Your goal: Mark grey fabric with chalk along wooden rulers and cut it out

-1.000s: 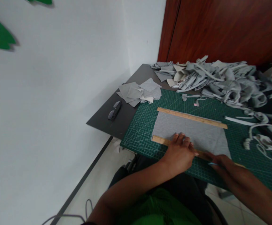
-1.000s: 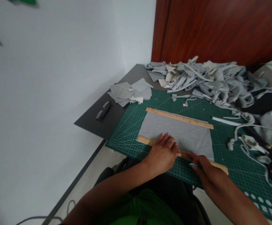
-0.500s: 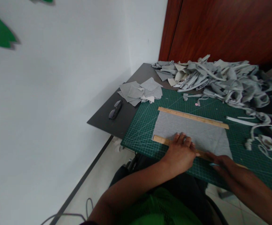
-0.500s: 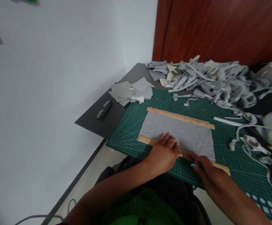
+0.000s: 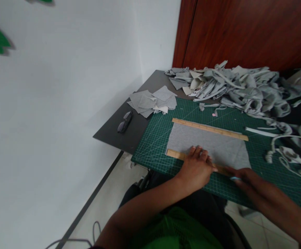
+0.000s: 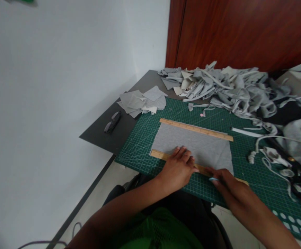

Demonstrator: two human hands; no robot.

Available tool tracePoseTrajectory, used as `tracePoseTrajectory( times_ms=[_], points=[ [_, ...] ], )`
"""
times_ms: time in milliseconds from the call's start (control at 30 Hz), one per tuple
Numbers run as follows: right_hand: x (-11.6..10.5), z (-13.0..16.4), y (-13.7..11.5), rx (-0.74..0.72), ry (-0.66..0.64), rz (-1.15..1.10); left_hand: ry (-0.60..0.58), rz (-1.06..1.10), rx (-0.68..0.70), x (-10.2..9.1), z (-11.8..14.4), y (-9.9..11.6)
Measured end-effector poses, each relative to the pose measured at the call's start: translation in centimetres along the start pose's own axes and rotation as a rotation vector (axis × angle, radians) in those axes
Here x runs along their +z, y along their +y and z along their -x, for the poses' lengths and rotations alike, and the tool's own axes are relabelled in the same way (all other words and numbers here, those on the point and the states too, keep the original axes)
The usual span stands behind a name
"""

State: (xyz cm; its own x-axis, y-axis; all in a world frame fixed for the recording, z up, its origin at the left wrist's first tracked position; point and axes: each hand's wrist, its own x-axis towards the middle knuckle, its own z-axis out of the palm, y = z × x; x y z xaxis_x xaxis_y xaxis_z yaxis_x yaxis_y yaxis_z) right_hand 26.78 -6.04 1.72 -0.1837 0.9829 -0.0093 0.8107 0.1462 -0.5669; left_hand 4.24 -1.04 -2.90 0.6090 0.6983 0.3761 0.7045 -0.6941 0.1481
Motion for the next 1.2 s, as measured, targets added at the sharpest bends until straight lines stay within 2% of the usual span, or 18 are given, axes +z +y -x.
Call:
tracePoseTrajectory(
  times_ms=[100, 233, 400, 500, 633, 767, 867, 1033, 1200],
  points=[
    [-1.1, -0.2, 0.5, 0.092, -0.023, -0.149, -0.018, 0.022, -0.016, 0.0, -0.1, -0.1],
    [-2.3, -0.4, 0.8, 0.209, 0.022, -0.341, -0.022, 0.056, -0.031, 0.0, -0.4, -0.3],
    [-2.2, -0.7, 1.1, 0.301, 0.006, -0.754, -0.012, 0.066, -0.035, 0.1, -0.6, -0.5],
    [-2.2, -0.9, 2.1, 0.302, 0.042, -0.827, -0.021, 0.067, -0.035, 0.1, -0.7, -0.6],
    [-2.7, -1.0, 4.5, 0.271, 0.217, -0.696, -0.031, 0.065, -0.033, 0.2, -0.8, -0.7],
    [-3.2, -0.7, 7.0, 0.216, 0.290, -0.506, -0.035, 0.086, -0.036, 0.4, -0.8, -0.8],
    [-3.3, -0.3, 8.0, 0.155, 0.349, -0.424, -0.041, 0.110, -0.036, 0.4, -0.9, -0.9],
    [-3.8, 0.2, 7.8, 0.048, 0.206, -0.197, -0.042, 0.136, -0.026, 0.5, -0.9, -1.1],
    [-4.3, 0.7, 7.9, 0.153, 0.134, -0.072, -0.021, 0.145, -0.023, 1.0, -0.8, -1.4]
  ],
)
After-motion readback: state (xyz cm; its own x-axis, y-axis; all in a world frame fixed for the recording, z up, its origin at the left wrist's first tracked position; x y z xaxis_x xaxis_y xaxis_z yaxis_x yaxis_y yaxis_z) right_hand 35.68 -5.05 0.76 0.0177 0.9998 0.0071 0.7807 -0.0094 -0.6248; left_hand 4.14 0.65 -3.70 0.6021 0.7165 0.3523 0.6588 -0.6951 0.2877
